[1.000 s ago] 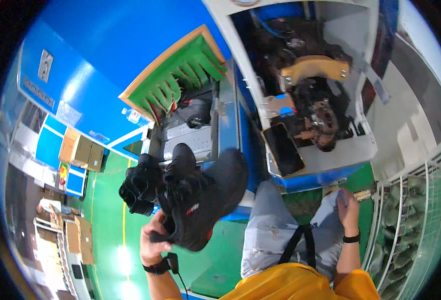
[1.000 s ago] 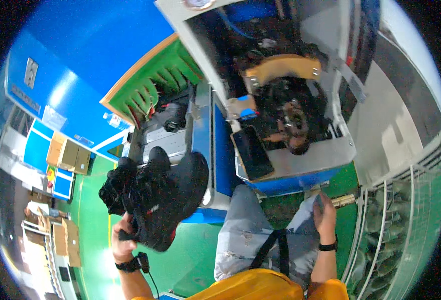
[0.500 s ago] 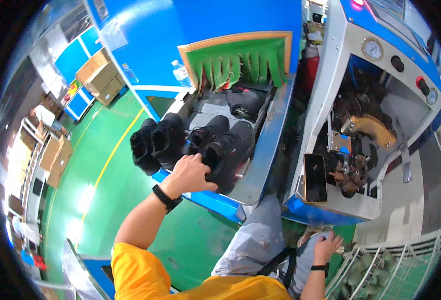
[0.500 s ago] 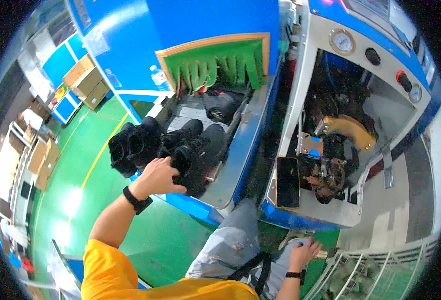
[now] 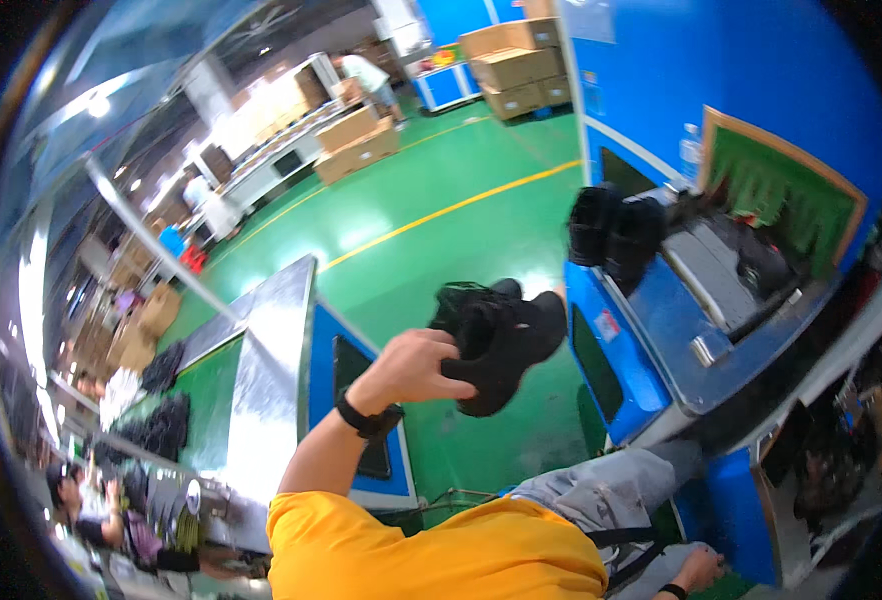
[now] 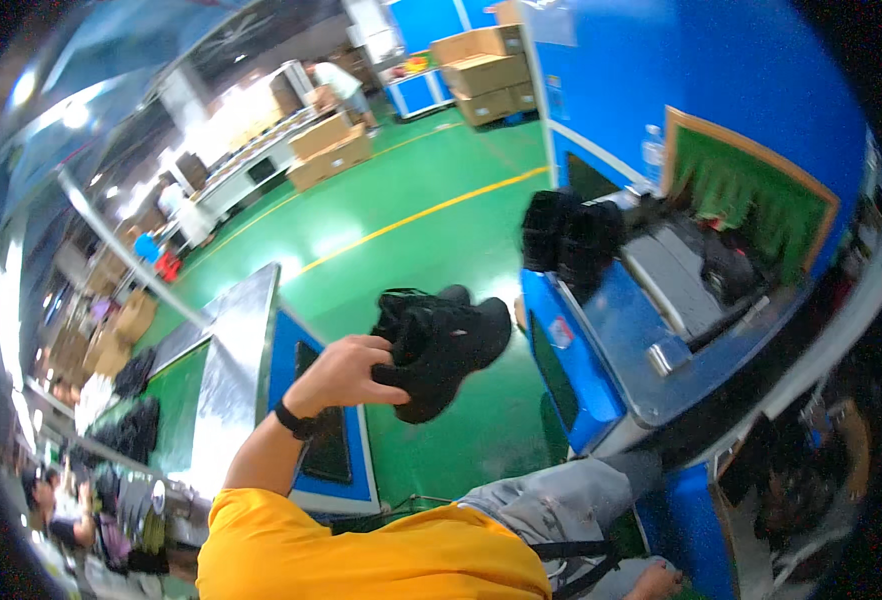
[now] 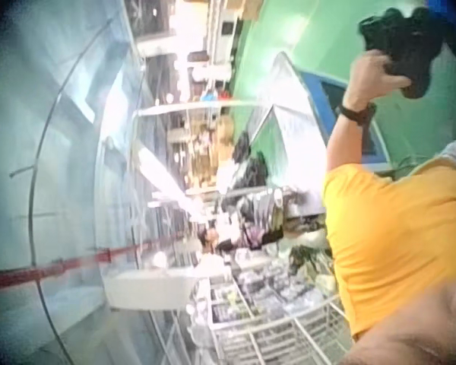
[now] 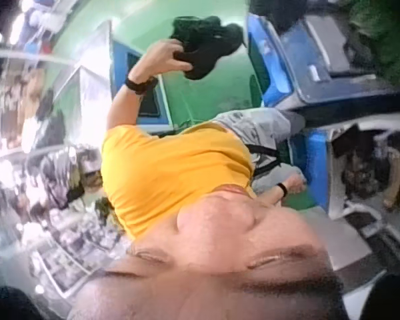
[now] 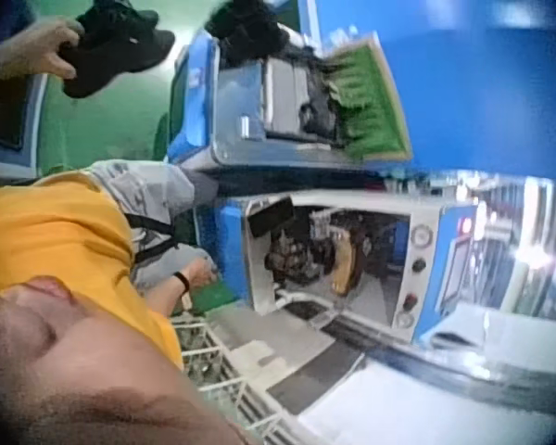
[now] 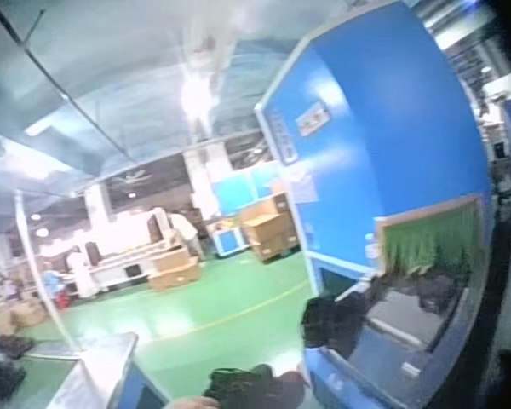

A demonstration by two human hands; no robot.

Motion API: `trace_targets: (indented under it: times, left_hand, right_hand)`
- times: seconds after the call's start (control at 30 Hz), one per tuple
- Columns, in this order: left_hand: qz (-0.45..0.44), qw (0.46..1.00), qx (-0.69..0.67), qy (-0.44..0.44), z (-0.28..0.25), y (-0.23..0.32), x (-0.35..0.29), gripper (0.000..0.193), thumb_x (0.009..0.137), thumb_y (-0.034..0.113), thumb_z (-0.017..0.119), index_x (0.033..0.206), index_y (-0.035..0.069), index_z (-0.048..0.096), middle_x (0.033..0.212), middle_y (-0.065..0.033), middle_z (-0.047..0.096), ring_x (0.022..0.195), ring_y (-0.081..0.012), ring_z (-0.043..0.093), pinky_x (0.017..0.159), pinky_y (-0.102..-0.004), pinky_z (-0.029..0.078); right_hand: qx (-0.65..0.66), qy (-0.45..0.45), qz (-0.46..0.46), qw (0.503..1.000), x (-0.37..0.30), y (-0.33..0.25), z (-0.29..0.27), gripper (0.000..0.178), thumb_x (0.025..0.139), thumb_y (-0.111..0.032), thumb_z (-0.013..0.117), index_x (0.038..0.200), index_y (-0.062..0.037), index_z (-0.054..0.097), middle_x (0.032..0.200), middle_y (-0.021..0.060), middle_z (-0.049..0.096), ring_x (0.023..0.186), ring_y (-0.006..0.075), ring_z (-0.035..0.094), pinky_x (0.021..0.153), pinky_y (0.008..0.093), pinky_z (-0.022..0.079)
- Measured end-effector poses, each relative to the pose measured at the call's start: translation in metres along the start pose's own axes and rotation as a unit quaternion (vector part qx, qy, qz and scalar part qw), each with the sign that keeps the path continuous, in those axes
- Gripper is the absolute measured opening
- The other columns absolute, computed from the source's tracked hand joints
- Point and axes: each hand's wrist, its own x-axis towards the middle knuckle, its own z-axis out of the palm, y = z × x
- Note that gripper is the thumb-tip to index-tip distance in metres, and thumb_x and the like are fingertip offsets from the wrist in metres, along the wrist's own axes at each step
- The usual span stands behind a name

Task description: The worker is assembling shoes by inserting a shoe last into a sneaker upper, placing it into a lasting machine to shape the heel and toe, and then placing the finished component onto a conveyor.

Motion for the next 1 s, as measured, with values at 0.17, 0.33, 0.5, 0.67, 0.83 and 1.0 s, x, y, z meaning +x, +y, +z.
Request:
trace_targets:
  times: [0.17,0.33,0.5,0.67,0.83,1.0]
  left_hand:
    - [-0.195,0.974,0.111,0.042,-0.071,-0.078,-0.132,0.052,0.066,0.050,0.082,0.084,0.001,0.077,0.090,-0.0162,0.070,0.086,-0.0369,0.067,0.079,-0.0459,0.054]
    - [-0.421,0.873,0.233,0.080,-0.133,-0.144,-0.261,0.054,0.059,0.051,0.081,0.088,0.006,0.079,0.095,-0.0145,0.073,0.094,-0.0349,0.069,0.088,-0.0422,0.055]
    - [-0.698,0.619,0.225,0.280,-0.160,-0.226,-0.346,0.055,0.082,0.049,0.073,0.118,0.007,0.073,0.128,-0.0167,0.068,0.121,-0.0359,0.064,0.102,-0.0495,0.050]
    - [-0.661,0.641,0.343,0.187,-0.187,-0.349,-0.411,0.057,0.098,0.049,0.051,0.107,-0.002,0.074,0.113,-0.0329,0.068,0.108,-0.0484,0.067,0.090,-0.0532,0.055]
    - [-0.486,0.833,0.143,0.224,-0.057,-0.384,-0.074,0.044,0.090,0.035,0.057,0.088,-0.005,0.075,0.093,-0.0310,0.070,0.092,-0.0462,0.069,0.084,-0.0522,0.052]
    - [-0.134,0.965,0.046,0.221,-0.026,-0.258,0.208,0.029,0.095,0.026,0.067,0.100,-0.002,0.074,0.090,-0.0210,0.075,0.086,-0.0318,0.073,0.080,-0.0408,0.055]
  right_hand:
    - [-0.013,-0.022,-0.035,0.999,-0.006,0.007,-0.014,0.073,0.088,-0.048,0.063,0.141,0.0010,0.053,0.146,0.0329,0.046,0.131,0.0479,0.051,0.110,0.0551,0.042]
    - [-0.063,-0.038,-0.065,0.995,0.003,0.006,-0.002,0.083,0.083,-0.056,0.063,0.138,0.0047,0.054,0.145,0.0408,0.042,0.130,0.0530,0.050,0.107,0.0562,0.045]
    - [-0.116,-0.029,-0.235,0.965,0.028,0.038,0.013,0.067,0.094,-0.049,0.055,0.138,0.0015,0.058,0.140,0.0278,0.057,0.132,0.0436,0.052,0.109,0.0521,0.044]
    - [0.003,-0.045,-0.207,0.977,0.036,0.035,0.065,0.097,0.080,-0.037,0.086,0.154,-0.0037,0.034,0.141,0.0161,0.053,0.124,0.0311,0.053,0.109,0.0429,0.040]
    - [0.042,0.073,-0.227,0.970,0.033,0.122,0.080,0.080,0.092,-0.027,0.069,0.160,-0.0109,0.031,0.163,0.0258,0.028,0.145,0.0467,0.035,0.115,0.0503,0.037]
    - [0.154,-0.036,-0.186,0.970,-0.013,0.087,0.027,0.082,0.095,-0.025,0.067,0.163,-0.0146,0.023,0.166,0.0276,0.015,0.151,0.0480,0.021,0.119,0.0556,0.031]
